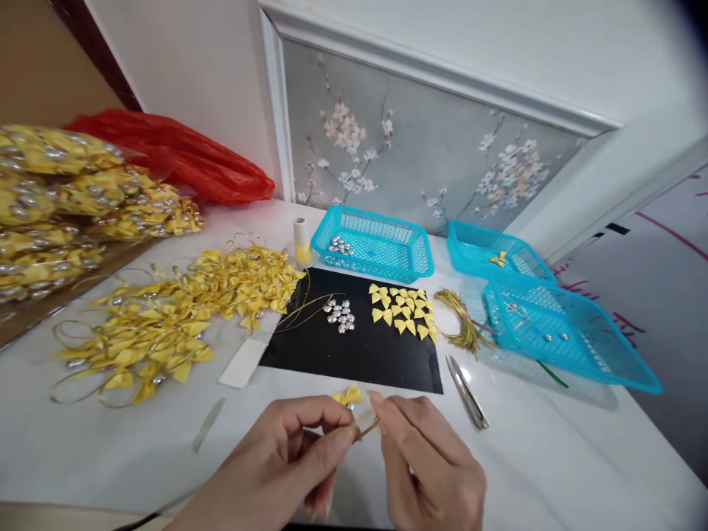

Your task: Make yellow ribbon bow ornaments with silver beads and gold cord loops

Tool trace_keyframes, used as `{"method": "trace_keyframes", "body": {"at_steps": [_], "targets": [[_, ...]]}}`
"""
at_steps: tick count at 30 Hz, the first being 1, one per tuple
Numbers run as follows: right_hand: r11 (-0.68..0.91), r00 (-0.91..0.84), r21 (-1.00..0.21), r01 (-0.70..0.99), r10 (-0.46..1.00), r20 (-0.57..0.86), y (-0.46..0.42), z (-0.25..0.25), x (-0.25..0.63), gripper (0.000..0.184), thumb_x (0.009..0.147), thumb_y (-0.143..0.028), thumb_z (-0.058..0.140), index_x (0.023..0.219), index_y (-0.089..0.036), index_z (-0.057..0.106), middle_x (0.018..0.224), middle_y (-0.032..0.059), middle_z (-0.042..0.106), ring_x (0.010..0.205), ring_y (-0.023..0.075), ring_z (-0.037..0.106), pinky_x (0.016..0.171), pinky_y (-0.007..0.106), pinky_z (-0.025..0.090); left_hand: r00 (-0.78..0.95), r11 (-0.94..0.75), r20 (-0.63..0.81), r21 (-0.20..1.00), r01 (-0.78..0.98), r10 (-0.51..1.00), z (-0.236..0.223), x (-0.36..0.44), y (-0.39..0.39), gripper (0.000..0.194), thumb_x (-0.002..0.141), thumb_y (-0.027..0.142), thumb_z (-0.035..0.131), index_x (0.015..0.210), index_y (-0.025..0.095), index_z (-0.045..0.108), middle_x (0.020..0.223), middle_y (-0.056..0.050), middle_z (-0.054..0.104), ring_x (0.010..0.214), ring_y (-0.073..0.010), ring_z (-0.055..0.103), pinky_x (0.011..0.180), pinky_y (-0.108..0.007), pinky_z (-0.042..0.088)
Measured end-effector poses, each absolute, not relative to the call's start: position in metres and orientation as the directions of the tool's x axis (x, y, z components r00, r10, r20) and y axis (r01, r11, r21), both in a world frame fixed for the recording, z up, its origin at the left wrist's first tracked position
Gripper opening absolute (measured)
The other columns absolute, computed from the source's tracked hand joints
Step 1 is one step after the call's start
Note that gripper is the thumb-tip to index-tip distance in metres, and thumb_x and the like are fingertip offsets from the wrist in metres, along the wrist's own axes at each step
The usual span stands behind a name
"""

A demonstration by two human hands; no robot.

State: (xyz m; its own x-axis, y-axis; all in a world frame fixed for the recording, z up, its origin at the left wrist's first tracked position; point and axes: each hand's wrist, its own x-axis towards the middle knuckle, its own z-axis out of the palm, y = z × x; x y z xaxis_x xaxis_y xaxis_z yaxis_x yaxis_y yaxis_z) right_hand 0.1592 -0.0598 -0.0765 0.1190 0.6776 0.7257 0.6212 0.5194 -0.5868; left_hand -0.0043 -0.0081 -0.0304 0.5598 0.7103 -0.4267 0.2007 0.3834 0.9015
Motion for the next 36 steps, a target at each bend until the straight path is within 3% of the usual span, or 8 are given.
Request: {"method": "trace_keyframes", "body": {"at_steps": [6, 8, 11, 14, 19, 23, 28, 36], "targets": [[0.520, 0.052, -0.540, 0.662, 0.687, 0.725, -0.060, -0.073, 0.163, 0.049, 0.085, 0.004, 0.053, 0.127, -0.020, 0.064, 0.094, 0.0091, 0.072, 0.074, 0.0177, 0.066, 0.062, 0.029, 0.058, 0.545, 0.362, -0.389, 0.918, 0.162, 0.742, -0.031, -0.002, -0.006, 0.038, 0.085, 0.052, 0.062, 0.072, 0.016, 0.064, 0.049, 0.007, 0.049, 0.046, -0.0085, 0.043, 0.047, -0.021, 0.033], [0.507, 0.065, -0.566, 0.650, 0.704, 0.707, -0.060, -0.073, 0.165, 0.050, 0.086, 0.003, 0.052, 0.128, -0.022, 0.064, 0.096, 0.0082, 0.073, 0.076, 0.0173, 0.068, 0.063, 0.028, 0.059, 0.560, 0.461, -0.399, 0.887, 0.034, 0.726, -0.032, -0.003, -0.006, 0.028, 0.076, 0.044, 0.075, 0.089, 0.019, 0.070, 0.059, 0.005, 0.060, 0.053, -0.0105, 0.052, 0.050, -0.020, 0.039], [0.489, 0.038, -0.603, 0.630, 0.756, 0.653, -0.062, -0.076, 0.168, 0.049, 0.085, 0.003, 0.051, 0.126, -0.021, 0.064, 0.099, 0.0079, 0.072, 0.082, 0.0163, 0.070, 0.068, 0.025, 0.061, 0.640, 0.577, -0.387, 0.810, -0.108, 0.664, -0.034, -0.008, -0.008, 0.047, 0.063, 0.029, 0.087, 0.106, 0.024, 0.069, 0.092, -0.001, 0.074, 0.081, -0.0174, 0.068, 0.071, -0.025, 0.051], [0.454, 0.074, -0.648, 0.611, 0.783, 0.618, -0.063, -0.080, 0.169, 0.047, 0.086, 0.002, 0.051, 0.124, -0.020, 0.065, 0.099, 0.0073, 0.072, 0.083, 0.0148, 0.071, 0.071, 0.023, 0.061, 0.643, 0.593, -0.414, 0.801, -0.078, 0.644, -0.035, -0.011, -0.009, 0.034, 0.073, 0.031, 0.083, 0.104, 0.025, 0.071, 0.100, -0.003, 0.076, 0.096, -0.0197, 0.069, 0.085, -0.028, 0.051], [0.413, 0.177, -0.691, 0.593, 0.771, 0.612, -0.063, -0.084, 0.164, 0.045, 0.089, -0.001, 0.049, 0.124, -0.023, 0.067, 0.101, 0.0079, 0.072, 0.084, 0.0153, 0.070, 0.069, 0.023, 0.060, 0.589, 0.536, -0.433, 0.844, -0.001, 0.683, -0.033, -0.008, -0.010, 0.031, 0.086, 0.047, 0.067, 0.077, 0.018, 0.071, 0.074, 0.000, 0.073, 0.067, -0.0124, 0.067, 0.062, -0.020, 0.050], [0.467, 0.143, -0.673, 0.573, 0.752, 0.644, -0.063, -0.083, 0.163, 0.046, 0.089, 0.000, 0.051, 0.124, -0.025, 0.067, 0.096, 0.0067, 0.072, 0.079, 0.0156, 0.069, 0.064, 0.025, 0.059, 0.616, 0.541, -0.441, 0.840, 0.029, 0.652, -0.030, -0.004, -0.010, 0.035, 0.082, 0.052, 0.068, 0.086, 0.017, 0.068, 0.057, 0.005, 0.065, 0.046, -0.0079, 0.053, 0.051, -0.019, 0.042], [0.561, 0.038, -0.563, 0.607, 0.688, 0.725, -0.062, -0.073, 0.164, 0.049, 0.085, 0.005, 0.054, 0.126, -0.019, 0.065, 0.090, 0.0085, 0.072, 0.070, 0.0165, 0.061, 0.057, 0.028, 0.056, 0.628, 0.502, -0.490, 0.846, 0.177, 0.604, -0.028, -0.002, -0.007, 0.045, 0.077, 0.061, 0.067, 0.069, 0.017, 0.060, 0.049, 0.006, 0.054, 0.045, -0.0073, 0.040, 0.046, -0.019, 0.032], [0.622, -0.097, -0.436, 0.651, 0.637, 0.765, -0.059, -0.067, 0.163, 0.037, 0.088, 0.001, 0.056, 0.123, -0.009, 0.066, 0.093, 0.0135, 0.073, 0.074, 0.0200, 0.060, 0.059, 0.032, 0.059, 0.653, 0.421, -0.489, 0.865, 0.274, 0.579, -0.028, -0.004, -0.006, 0.032, 0.086, 0.046, 0.056, 0.081, 0.016, 0.065, 0.048, 0.007, 0.048, 0.044, -0.0088, 0.037, 0.046, -0.020, 0.031]]}}
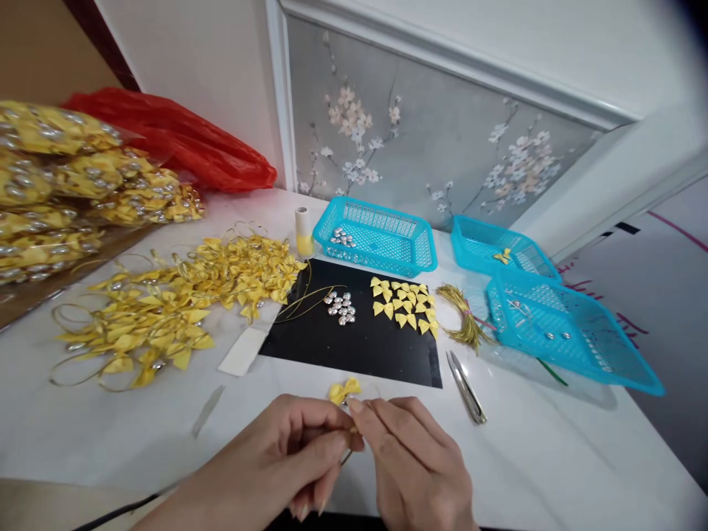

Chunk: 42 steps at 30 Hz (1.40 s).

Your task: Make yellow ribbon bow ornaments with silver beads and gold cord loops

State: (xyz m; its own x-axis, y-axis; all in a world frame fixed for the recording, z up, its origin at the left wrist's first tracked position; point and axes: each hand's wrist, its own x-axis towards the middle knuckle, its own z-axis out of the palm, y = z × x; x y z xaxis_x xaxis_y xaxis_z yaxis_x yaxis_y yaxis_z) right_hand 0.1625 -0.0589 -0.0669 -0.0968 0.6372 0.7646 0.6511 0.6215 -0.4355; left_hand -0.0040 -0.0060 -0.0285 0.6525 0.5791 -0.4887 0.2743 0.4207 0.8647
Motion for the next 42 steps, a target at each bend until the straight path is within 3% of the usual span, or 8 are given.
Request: {"method": "trace_keyframes", "body": {"at_steps": [11, 16, 19, 22, 26, 30, 35, 42], "targets": [[0.617, -0.139, -0.371, 0.694, 0.621, 0.771, -0.060, -0.069, 0.161, 0.029, 0.087, -0.001, 0.060, 0.115, -0.006, 0.068, 0.089, 0.0140, 0.074, 0.067, 0.0194, 0.058, 0.051, 0.031, 0.055, 0.684, 0.369, -0.463, 0.882, 0.292, 0.564, -0.027, -0.004, -0.005, 0.036, 0.088, 0.050, 0.054, 0.069, 0.020, 0.054, 0.050, 0.008, 0.046, 0.046, -0.0095, 0.036, 0.047, -0.021, 0.031], [0.639, -0.172, -0.338, 0.691, 0.599, 0.782, -0.060, -0.066, 0.161, 0.028, 0.085, 0.001, 0.060, 0.112, -0.004, 0.069, 0.087, 0.0147, 0.074, 0.067, 0.0196, 0.057, 0.051, 0.032, 0.055, 0.680, 0.354, -0.461, 0.885, 0.303, 0.570, -0.026, -0.005, -0.005, 0.036, 0.087, 0.044, 0.054, 0.060, 0.020, 0.049, 0.048, 0.007, 0.046, 0.046, -0.0097, 0.037, 0.047, -0.022, 0.030], [0.610, -0.118, -0.539, 0.581, 0.719, 0.685, -0.063, -0.061, 0.167, 0.039, 0.086, 0.003, 0.055, 0.121, -0.011, 0.065, 0.096, 0.0121, 0.073, 0.077, 0.0192, 0.061, 0.065, 0.031, 0.058, 0.680, 0.372, -0.469, 0.879, 0.298, 0.564, -0.026, -0.008, -0.006, 0.036, 0.086, 0.047, 0.056, 0.065, 0.019, 0.056, 0.048, 0.007, 0.046, 0.046, -0.0096, 0.037, 0.047, -0.021, 0.031], [0.428, -0.079, -0.805, 0.411, 0.896, 0.436, -0.067, -0.058, 0.177, 0.040, 0.091, -0.006, 0.055, 0.126, -0.023, 0.062, 0.105, 0.0062, 0.072, 0.089, 0.0165, 0.066, 0.075, 0.026, 0.058, 0.680, 0.429, -0.479, 0.865, 0.260, 0.555, -0.029, -0.011, -0.006, 0.037, 0.086, 0.052, 0.058, 0.078, 0.017, 0.066, 0.048, 0.008, 0.047, 0.046, -0.0093, 0.037, 0.047, -0.021, 0.031], [0.250, -0.036, -0.943, 0.219, 0.968, 0.248, -0.071, -0.061, 0.184, 0.028, 0.095, -0.020, 0.056, 0.120, -0.031, 0.064, 0.102, 0.0015, 0.071, 0.082, 0.0144, 0.067, 0.071, 0.023, 0.057, 0.694, 0.508, -0.484, 0.839, 0.195, 0.533, -0.034, -0.013, -0.006, 0.037, 0.083, 0.054, 0.065, 0.082, 0.018, 0.070, 0.050, 0.006, 0.051, 0.048, -0.0091, 0.040, 0.048, -0.020, 0.032], [0.350, -0.069, -0.896, 0.274, 0.936, 0.344, -0.072, -0.065, 0.178, 0.032, 0.087, -0.014, 0.066, 0.117, -0.027, 0.065, 0.097, 0.0022, 0.070, 0.080, 0.0142, 0.065, 0.073, 0.024, 0.056, 0.712, 0.564, -0.478, 0.814, 0.139, 0.514, -0.038, -0.012, -0.006, 0.034, 0.086, 0.049, 0.065, 0.075, 0.017, 0.068, 0.049, 0.005, 0.054, 0.045, -0.0074, 0.038, 0.045, -0.019, 0.028], [0.522, 0.047, -0.751, 0.404, 0.808, 0.587, -0.070, -0.066, 0.166, 0.030, 0.085, 0.001, 0.061, 0.105, -0.020, 0.070, 0.086, 0.0045, 0.068, 0.075, 0.0141, 0.063, 0.067, 0.025, 0.054, 0.733, 0.699, -0.489, 0.715, 0.028, 0.472, -0.039, -0.009, -0.007, 0.030, 0.087, 0.041, 0.067, 0.070, 0.016, 0.068, 0.046, 0.004, 0.051, 0.041, -0.0059, 0.032, 0.041, -0.019, 0.020], [0.647, -0.117, -0.454, 0.613, 0.643, 0.757, -0.065, -0.060, 0.167, 0.021, 0.088, 0.000, 0.054, 0.099, -0.011, 0.067, 0.080, 0.0104, 0.069, 0.072, 0.0194, 0.057, 0.060, 0.032, 0.050, 0.764, 0.794, -0.495, 0.606, -0.038, 0.414, -0.036, -0.005, -0.006, 0.028, 0.087, 0.037, 0.065, 0.070, 0.015, 0.066, 0.046, 0.005, 0.048, 0.039, -0.0051, 0.029, 0.040, -0.019, 0.018]]}}
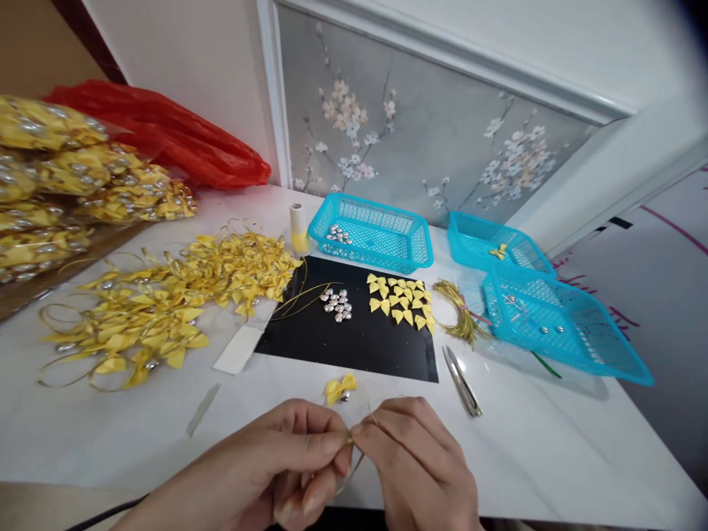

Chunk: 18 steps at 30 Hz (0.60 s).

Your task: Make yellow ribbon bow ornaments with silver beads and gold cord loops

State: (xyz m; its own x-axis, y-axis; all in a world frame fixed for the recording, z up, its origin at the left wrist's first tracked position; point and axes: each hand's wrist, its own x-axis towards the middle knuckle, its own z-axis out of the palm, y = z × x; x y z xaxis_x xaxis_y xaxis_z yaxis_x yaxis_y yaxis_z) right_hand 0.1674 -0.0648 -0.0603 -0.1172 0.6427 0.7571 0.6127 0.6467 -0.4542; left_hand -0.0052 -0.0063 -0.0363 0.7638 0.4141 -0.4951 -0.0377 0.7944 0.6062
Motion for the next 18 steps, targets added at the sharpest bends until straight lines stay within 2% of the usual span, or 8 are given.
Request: {"method": "trace_keyframes", "body": {"at_steps": [3, 5, 7, 9, 11, 15, 18], "targets": [[0.584, -0.143, -0.462, 0.668, 0.710, 0.690, -0.067, -0.058, 0.170, 0.023, 0.088, 0.001, 0.047, 0.095, -0.012, 0.064, 0.078, 0.0097, 0.065, 0.069, 0.0188, 0.053, 0.059, 0.033, 0.047, 0.742, 0.685, -0.479, 0.728, 0.037, 0.469, -0.034, -0.005, -0.008, 0.026, 0.086, 0.043, 0.065, 0.082, 0.017, 0.064, 0.061, 0.004, 0.055, 0.042, -0.0043, 0.031, 0.040, -0.017, 0.021], [0.508, -0.120, -0.545, 0.667, 0.795, 0.594, -0.068, -0.057, 0.171, 0.022, 0.089, 0.000, 0.044, 0.090, -0.015, 0.061, 0.076, 0.0075, 0.060, 0.067, 0.0175, 0.050, 0.057, 0.031, 0.043, 0.675, 0.511, -0.462, 0.847, 0.144, 0.575, -0.032, -0.004, -0.010, 0.019, 0.084, 0.038, 0.068, 0.093, 0.022, 0.063, 0.074, 0.004, 0.058, 0.047, -0.0055, 0.037, 0.043, -0.017, 0.029], [0.442, -0.113, -0.609, 0.659, 0.858, 0.501, -0.069, -0.055, 0.171, 0.021, 0.090, -0.002, 0.043, 0.086, -0.017, 0.059, 0.077, 0.0062, 0.058, 0.068, 0.0175, 0.050, 0.057, 0.030, 0.041, 0.587, 0.329, -0.432, 0.902, 0.279, 0.685, -0.029, -0.004, -0.012, 0.016, 0.083, 0.031, 0.067, 0.097, 0.025, 0.063, 0.077, 0.005, 0.058, 0.052, -0.0080, 0.042, 0.047, -0.018, 0.036], [0.407, -0.119, -0.625, 0.666, 0.885, 0.450, -0.069, -0.053, 0.171, 0.021, 0.090, -0.004, 0.043, 0.085, -0.018, 0.058, 0.079, 0.0062, 0.059, 0.070, 0.0184, 0.051, 0.060, 0.030, 0.041, 0.535, 0.207, -0.404, 0.897, 0.390, 0.742, -0.027, -0.002, -0.014, 0.013, 0.085, 0.030, 0.062, 0.096, 0.024, 0.064, 0.073, 0.005, 0.059, 0.052, -0.0097, 0.044, 0.048, -0.020, 0.037], [0.409, -0.151, -0.599, 0.689, 0.889, 0.433, -0.068, -0.050, 0.171, 0.022, 0.091, -0.004, 0.042, 0.086, -0.017, 0.058, 0.080, 0.0065, 0.060, 0.071, 0.0188, 0.052, 0.061, 0.031, 0.042, 0.534, 0.144, -0.382, 0.890, 0.433, 0.754, -0.025, 0.001, -0.015, 0.017, 0.088, 0.034, 0.057, 0.098, 0.023, 0.065, 0.073, 0.003, 0.064, 0.050, -0.0102, 0.045, 0.047, -0.021, 0.037], [0.433, -0.203, -0.495, 0.753, 0.869, 0.451, -0.067, -0.047, 0.171, 0.024, 0.091, -0.004, 0.039, 0.083, -0.015, 0.059, 0.076, 0.0066, 0.060, 0.066, 0.0181, 0.051, 0.059, 0.031, 0.040, 0.564, 0.152, -0.379, 0.900, 0.408, 0.733, -0.026, 0.007, -0.016, 0.025, 0.086, 0.030, 0.058, 0.110, 0.025, 0.062, 0.083, 0.001, 0.071, 0.057, -0.0135, 0.055, 0.053, -0.023, 0.045], [0.419, -0.204, -0.448, 0.790, 0.868, 0.452, -0.068, -0.047, 0.172, 0.025, 0.092, -0.005, 0.038, 0.081, -0.015, 0.059, 0.075, 0.0068, 0.060, 0.065, 0.0184, 0.051, 0.059, 0.031, 0.040, 0.535, 0.105, -0.346, 0.897, 0.429, 0.771, -0.031, 0.009, -0.016, 0.016, 0.085, 0.026, 0.058, 0.098, 0.024, 0.065, 0.075, 0.002, 0.070, 0.064, -0.0168, 0.060, 0.058, -0.025, 0.047]]}}
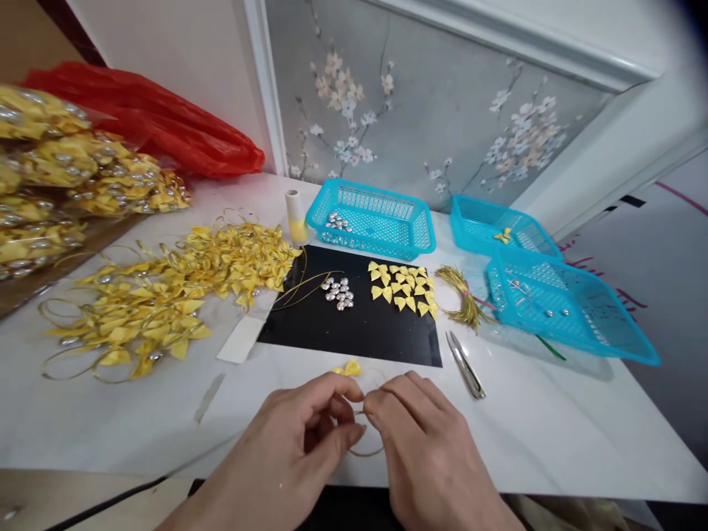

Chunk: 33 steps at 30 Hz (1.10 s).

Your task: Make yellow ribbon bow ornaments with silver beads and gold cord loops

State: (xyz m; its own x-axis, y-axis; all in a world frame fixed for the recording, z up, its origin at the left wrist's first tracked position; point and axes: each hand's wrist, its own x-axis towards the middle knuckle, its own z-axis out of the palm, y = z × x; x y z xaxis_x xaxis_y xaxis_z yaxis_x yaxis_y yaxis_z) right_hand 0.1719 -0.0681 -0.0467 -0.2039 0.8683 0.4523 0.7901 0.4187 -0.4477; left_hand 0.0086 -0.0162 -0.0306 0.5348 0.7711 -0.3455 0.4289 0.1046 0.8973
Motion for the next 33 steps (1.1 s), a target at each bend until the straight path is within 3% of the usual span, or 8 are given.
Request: {"method": "trace_keyframes", "body": {"at_steps": [5, 9, 11, 15, 18, 21, 29, 33], "targets": [[0.417, -0.243, -0.429, 0.801, 0.882, 0.403, -0.069, -0.048, 0.175, 0.025, 0.092, -0.005, 0.039, 0.084, -0.015, 0.061, 0.077, 0.0072, 0.060, 0.068, 0.0195, 0.053, 0.061, 0.033, 0.042, 0.548, -0.118, -0.210, 0.856, 0.503, 0.810, -0.032, 0.008, -0.013, 0.018, 0.087, 0.028, 0.057, 0.081, 0.024, 0.073, 0.073, -0.001, 0.073, 0.068, -0.0200, 0.065, 0.063, -0.027, 0.047], [0.416, -0.259, -0.425, 0.804, 0.889, 0.378, -0.068, -0.048, 0.177, 0.026, 0.091, -0.004, 0.039, 0.086, -0.015, 0.062, 0.077, 0.0070, 0.060, 0.068, 0.0206, 0.053, 0.060, 0.034, 0.044, 0.574, -0.175, -0.167, 0.852, 0.493, 0.802, -0.031, 0.008, -0.009, 0.022, 0.088, 0.026, 0.055, 0.078, 0.025, 0.076, 0.070, 0.000, 0.072, 0.066, -0.0190, 0.064, 0.064, -0.027, 0.046], [0.394, -0.237, -0.483, 0.782, 0.904, 0.355, -0.069, -0.049, 0.177, 0.025, 0.092, -0.005, 0.040, 0.091, -0.016, 0.062, 0.082, 0.0070, 0.062, 0.071, 0.0211, 0.055, 0.063, 0.035, 0.046, 0.568, -0.143, -0.203, 0.851, 0.505, 0.798, -0.031, 0.008, -0.007, 0.023, 0.088, 0.027, 0.055, 0.078, 0.024, 0.075, 0.066, 0.001, 0.069, 0.060, -0.0172, 0.060, 0.059, -0.026, 0.044], [0.235, -0.083, -0.714, 0.659, 0.967, 0.241, -0.074, -0.054, 0.180, 0.027, 0.092, -0.008, 0.049, 0.112, -0.022, 0.059, 0.102, 0.0051, 0.065, 0.090, 0.0201, 0.061, 0.078, 0.033, 0.051, 0.534, -0.029, -0.297, 0.855, 0.517, 0.792, -0.030, 0.008, -0.005, 0.024, 0.086, 0.032, 0.055, 0.075, 0.021, 0.073, 0.067, 0.000, 0.068, 0.055, -0.0153, 0.052, 0.053, -0.024, 0.041], [0.185, -0.057, -0.792, 0.582, 0.981, 0.187, -0.076, -0.058, 0.182, 0.024, 0.089, -0.008, 0.055, 0.107, -0.024, 0.061, 0.097, 0.0020, 0.066, 0.087, 0.0161, 0.064, 0.076, 0.027, 0.052, 0.518, -0.006, -0.308, 0.856, 0.517, 0.798, -0.029, 0.008, -0.005, 0.023, 0.085, 0.034, 0.057, 0.074, 0.021, 0.072, 0.067, 0.000, 0.067, 0.056, -0.0154, 0.052, 0.054, -0.024, 0.041], [0.223, -0.059, -0.827, 0.516, 0.972, 0.225, -0.076, -0.059, 0.181, 0.022, 0.091, -0.007, 0.052, 0.100, -0.024, 0.064, 0.088, 0.0007, 0.066, 0.078, 0.0132, 0.064, 0.069, 0.023, 0.052, 0.529, -0.020, -0.304, 0.853, 0.521, 0.792, -0.030, 0.007, -0.006, 0.023, 0.086, 0.033, 0.056, 0.072, 0.022, 0.071, 0.065, 0.001, 0.066, 0.057, -0.0159, 0.053, 0.054, -0.024, 0.041], [0.248, -0.042, -0.779, 0.576, 0.961, 0.274, -0.075, -0.058, 0.176, 0.022, 0.096, -0.012, 0.047, 0.096, -0.023, 0.066, 0.085, 0.0027, 0.064, 0.075, 0.0169, 0.058, 0.065, 0.028, 0.048, 0.558, -0.177, -0.180, 0.832, 0.525, 0.810, -0.033, 0.007, -0.006, 0.023, 0.087, 0.030, 0.056, 0.073, 0.023, 0.073, 0.065, 0.000, 0.069, 0.056, -0.0162, 0.056, 0.055, -0.025, 0.040], [0.320, -0.091, -0.690, 0.649, 0.933, 0.348, -0.074, -0.060, 0.177, 0.019, 0.093, -0.009, 0.049, 0.090, -0.020, 0.064, 0.082, 0.0033, 0.065, 0.071, 0.0178, 0.057, 0.065, 0.030, 0.045, 0.555, -0.191, -0.170, 0.825, 0.532, 0.814, -0.034, 0.007, -0.006, 0.023, 0.088, 0.028, 0.057, 0.071, 0.023, 0.073, 0.062, 0.001, 0.066, 0.056, -0.0162, 0.055, 0.055, -0.025, 0.038]]}}
